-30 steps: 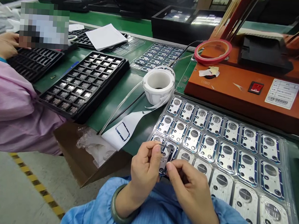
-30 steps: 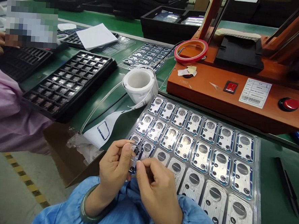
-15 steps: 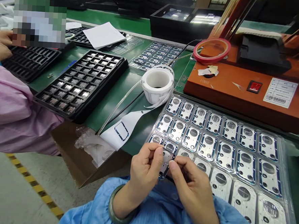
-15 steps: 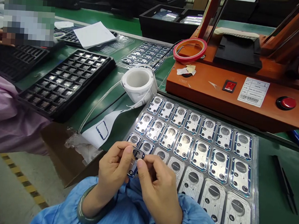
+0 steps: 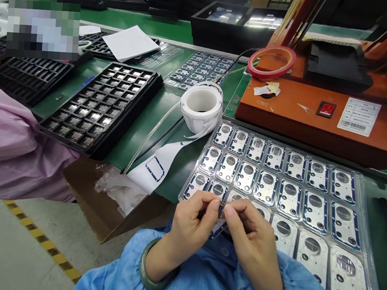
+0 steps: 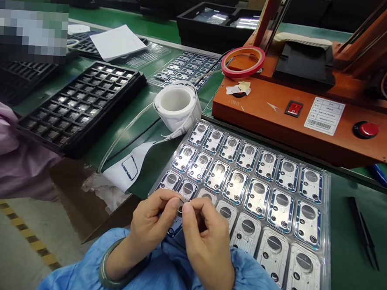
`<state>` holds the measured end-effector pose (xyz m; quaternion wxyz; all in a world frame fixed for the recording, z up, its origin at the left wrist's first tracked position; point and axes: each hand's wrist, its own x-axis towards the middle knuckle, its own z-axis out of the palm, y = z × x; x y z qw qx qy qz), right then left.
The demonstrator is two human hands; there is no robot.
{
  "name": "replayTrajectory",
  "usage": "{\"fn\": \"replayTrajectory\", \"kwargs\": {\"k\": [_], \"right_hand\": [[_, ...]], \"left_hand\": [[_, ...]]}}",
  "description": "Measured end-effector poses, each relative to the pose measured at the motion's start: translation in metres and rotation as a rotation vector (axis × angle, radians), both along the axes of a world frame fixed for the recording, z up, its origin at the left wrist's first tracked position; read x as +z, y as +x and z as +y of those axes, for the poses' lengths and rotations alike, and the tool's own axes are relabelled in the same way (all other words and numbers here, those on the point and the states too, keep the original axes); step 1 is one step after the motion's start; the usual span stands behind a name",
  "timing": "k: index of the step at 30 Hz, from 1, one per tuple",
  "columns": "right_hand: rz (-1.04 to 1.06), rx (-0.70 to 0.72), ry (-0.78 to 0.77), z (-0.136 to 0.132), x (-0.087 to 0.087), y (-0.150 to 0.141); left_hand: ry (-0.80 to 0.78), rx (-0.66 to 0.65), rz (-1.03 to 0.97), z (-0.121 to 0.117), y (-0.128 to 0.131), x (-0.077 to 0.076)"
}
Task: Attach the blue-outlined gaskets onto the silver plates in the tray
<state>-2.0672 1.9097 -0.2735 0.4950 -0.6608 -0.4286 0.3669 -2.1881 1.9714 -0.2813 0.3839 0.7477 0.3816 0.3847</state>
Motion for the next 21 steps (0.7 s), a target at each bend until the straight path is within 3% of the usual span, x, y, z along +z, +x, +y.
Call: {"fn": "replayTrajectory", "kwargs": {"k": [12, 21], "right_hand": [[0.081, 0.025, -0.006, -0.0015, 0.0034, -0.0007], [0.021, 0.158, -0.029, -0.0007, 0.0036, 0.0003]], "left_hand": [[-0.074, -0.065, -0.032, -0.0013, 0.0012, 0.0024], [-0.228, 0.077, -0.08, -0.0056, -0.0031, -0.0018]]}}
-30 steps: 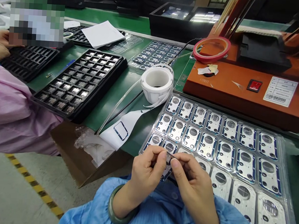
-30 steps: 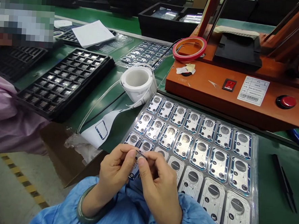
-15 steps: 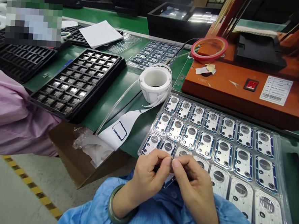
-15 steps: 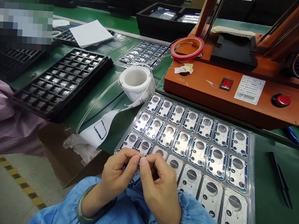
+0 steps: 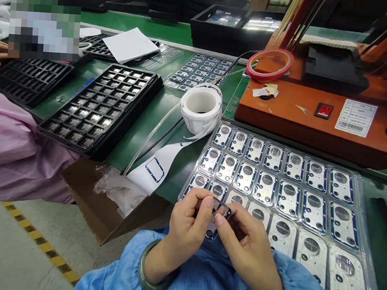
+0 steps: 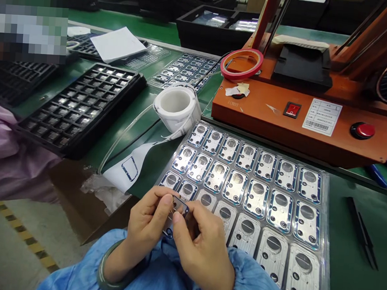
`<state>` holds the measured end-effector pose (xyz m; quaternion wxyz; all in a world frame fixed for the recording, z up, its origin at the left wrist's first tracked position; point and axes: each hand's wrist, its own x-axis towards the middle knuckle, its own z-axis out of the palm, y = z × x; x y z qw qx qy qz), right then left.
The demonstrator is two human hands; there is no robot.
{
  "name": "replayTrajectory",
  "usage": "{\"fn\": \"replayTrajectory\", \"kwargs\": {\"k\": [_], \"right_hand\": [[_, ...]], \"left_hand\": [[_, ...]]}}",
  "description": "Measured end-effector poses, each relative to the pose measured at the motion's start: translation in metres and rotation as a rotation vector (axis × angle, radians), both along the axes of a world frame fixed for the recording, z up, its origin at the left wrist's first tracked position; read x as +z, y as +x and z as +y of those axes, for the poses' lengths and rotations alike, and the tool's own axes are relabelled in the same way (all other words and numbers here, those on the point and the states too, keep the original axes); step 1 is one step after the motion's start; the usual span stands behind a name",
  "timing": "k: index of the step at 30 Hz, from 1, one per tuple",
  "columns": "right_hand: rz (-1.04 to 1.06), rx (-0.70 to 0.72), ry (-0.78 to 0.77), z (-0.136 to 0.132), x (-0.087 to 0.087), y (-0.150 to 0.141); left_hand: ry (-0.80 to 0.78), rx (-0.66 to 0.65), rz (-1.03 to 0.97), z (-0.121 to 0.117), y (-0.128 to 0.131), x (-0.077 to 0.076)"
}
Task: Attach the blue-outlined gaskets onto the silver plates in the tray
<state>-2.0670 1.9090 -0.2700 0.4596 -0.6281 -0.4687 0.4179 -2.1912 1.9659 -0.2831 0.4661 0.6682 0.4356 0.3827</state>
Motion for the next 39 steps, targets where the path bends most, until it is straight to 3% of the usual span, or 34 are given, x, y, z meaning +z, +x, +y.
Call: {"fn": "replayTrajectory", "kwargs": {"k": [9, 12, 18, 21, 27, 34, 39], "right_hand": [[-0.009, -0.066, 0.038, -0.001, -0.011, 0.003], [0.005, -0.091, 0.025, -0.003, -0.012, 0.002], [0.036, -0.238, 0.039, -0.004, -0.007, 0.001], [0.024, -0.155, 0.071, -0.003, -0.007, 0.003], [0.05, -0.022, 0.071, -0.003, -0.008, 0.004], [0.116, -0.201, 0.062, -0.003, -0.007, 0.005], [0.147, -0.379, 0.073, 0.002, -0.004, 0.004]], "left_hand": [[-0.207, -0.073, -0.157, 0.002, 0.0, -0.002], [-0.212, -0.063, -0.188, 0.002, 0.0, -0.002], [-0.311, -0.125, -0.305, 0.005, -0.002, -0.002], [-0.376, -0.142, -0.363, 0.008, -0.003, 0.0], [-0.41, -0.034, -0.521, 0.01, -0.002, 0.001], [-0.474, -0.192, -0.515, 0.013, -0.004, 0.003], [-0.456, -0.194, -0.476, 0.016, -0.008, 0.002]]}}
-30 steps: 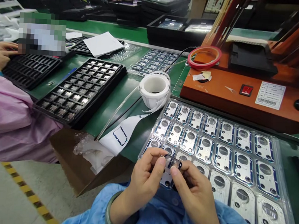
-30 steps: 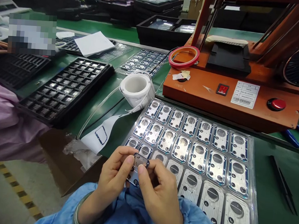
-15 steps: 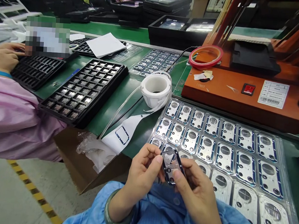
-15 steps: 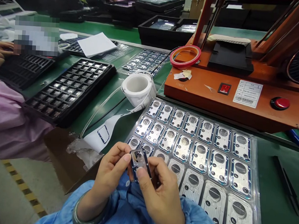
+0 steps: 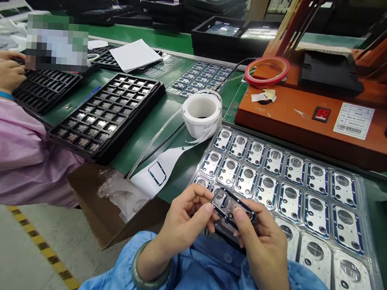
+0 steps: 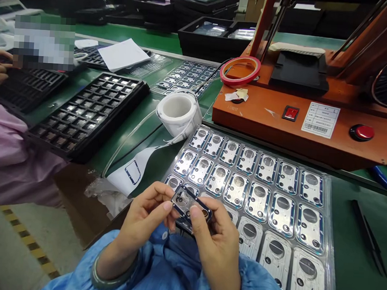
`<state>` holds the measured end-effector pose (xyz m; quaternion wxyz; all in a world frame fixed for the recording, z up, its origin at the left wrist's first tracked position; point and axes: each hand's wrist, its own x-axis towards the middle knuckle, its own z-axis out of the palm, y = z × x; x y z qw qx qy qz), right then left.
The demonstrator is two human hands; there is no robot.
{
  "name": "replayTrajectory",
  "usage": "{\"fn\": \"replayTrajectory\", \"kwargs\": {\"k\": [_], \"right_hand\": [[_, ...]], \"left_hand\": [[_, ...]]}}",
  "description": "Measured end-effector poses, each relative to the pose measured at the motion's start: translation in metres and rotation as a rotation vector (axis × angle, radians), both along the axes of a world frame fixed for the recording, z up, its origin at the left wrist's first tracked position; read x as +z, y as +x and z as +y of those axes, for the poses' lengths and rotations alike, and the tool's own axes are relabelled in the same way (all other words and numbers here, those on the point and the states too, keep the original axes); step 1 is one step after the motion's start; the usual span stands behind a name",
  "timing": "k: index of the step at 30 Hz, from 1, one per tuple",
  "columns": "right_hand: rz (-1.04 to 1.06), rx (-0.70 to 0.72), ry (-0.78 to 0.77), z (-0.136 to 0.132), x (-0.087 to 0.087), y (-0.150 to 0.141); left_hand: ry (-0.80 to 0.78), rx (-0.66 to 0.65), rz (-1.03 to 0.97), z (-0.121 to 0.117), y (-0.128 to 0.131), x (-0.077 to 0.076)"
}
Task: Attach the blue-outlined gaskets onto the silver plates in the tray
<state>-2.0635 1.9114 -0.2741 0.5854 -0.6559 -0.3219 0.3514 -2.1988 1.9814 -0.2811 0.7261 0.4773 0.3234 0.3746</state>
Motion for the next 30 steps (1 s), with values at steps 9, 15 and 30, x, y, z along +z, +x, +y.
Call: {"fn": "replayTrajectory", "kwargs": {"k": [9, 15, 30], "right_hand": [[-0.108, 0.073, 0.03, -0.002, 0.0, 0.002], [-0.129, 0.157, -0.06, -0.005, -0.003, 0.002], [-0.17, 0.195, -0.127, -0.007, -0.003, 0.002]], "left_hand": [[-0.062, -0.069, 0.066, 0.01, -0.013, 0.003], [-0.165, -0.377, 0.236, 0.032, -0.021, 0.021], [-0.192, -0.573, 0.24, 0.047, -0.026, 0.018]]}}
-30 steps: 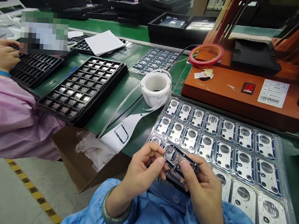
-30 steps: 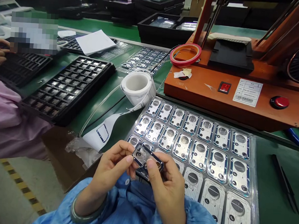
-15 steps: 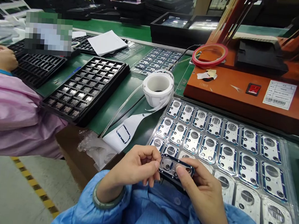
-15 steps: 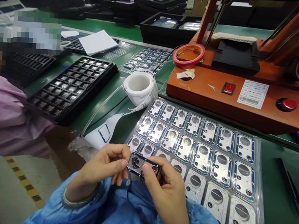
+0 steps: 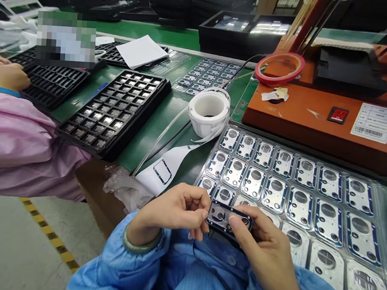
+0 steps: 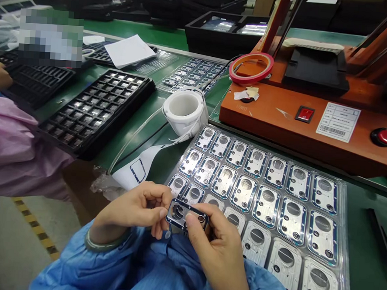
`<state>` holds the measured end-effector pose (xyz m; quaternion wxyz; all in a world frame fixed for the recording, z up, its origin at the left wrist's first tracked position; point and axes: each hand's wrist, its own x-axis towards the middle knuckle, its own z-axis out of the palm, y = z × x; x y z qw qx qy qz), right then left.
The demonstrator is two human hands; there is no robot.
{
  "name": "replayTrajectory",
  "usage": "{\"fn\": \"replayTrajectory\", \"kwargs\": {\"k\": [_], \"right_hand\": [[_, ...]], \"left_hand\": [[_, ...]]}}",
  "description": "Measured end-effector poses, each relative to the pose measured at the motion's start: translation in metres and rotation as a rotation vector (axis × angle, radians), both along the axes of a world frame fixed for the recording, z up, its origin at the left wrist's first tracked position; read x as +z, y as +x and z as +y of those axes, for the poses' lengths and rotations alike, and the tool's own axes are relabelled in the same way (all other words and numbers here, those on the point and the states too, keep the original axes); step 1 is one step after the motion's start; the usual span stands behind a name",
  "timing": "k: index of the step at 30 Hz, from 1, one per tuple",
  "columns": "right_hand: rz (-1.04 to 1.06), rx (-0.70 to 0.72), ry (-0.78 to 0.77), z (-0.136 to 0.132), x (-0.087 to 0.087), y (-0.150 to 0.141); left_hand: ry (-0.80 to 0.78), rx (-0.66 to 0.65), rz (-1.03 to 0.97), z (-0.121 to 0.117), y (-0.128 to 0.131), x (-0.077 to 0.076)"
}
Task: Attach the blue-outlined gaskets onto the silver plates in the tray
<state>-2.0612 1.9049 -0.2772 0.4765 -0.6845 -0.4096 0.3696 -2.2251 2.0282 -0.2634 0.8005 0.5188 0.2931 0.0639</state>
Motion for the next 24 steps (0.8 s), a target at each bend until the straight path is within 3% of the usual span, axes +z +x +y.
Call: {"fn": "replayTrajectory", "kwargs": {"k": [12, 18, 24], "right_hand": [[-0.008, -0.014, 0.011, -0.001, 0.001, 0.0], [-0.015, -0.061, -0.007, 0.001, -0.002, 0.0], [-0.042, 0.031, 0.049, 0.002, -0.001, -0.001]], "left_hand": [[0.088, 0.093, 0.005, -0.008, 0.004, 0.002], [0.058, 0.109, -0.136, -0.01, 0.0, 0.0], [0.04, 0.28, -0.064, -0.016, 0.006, 0.0]]}}
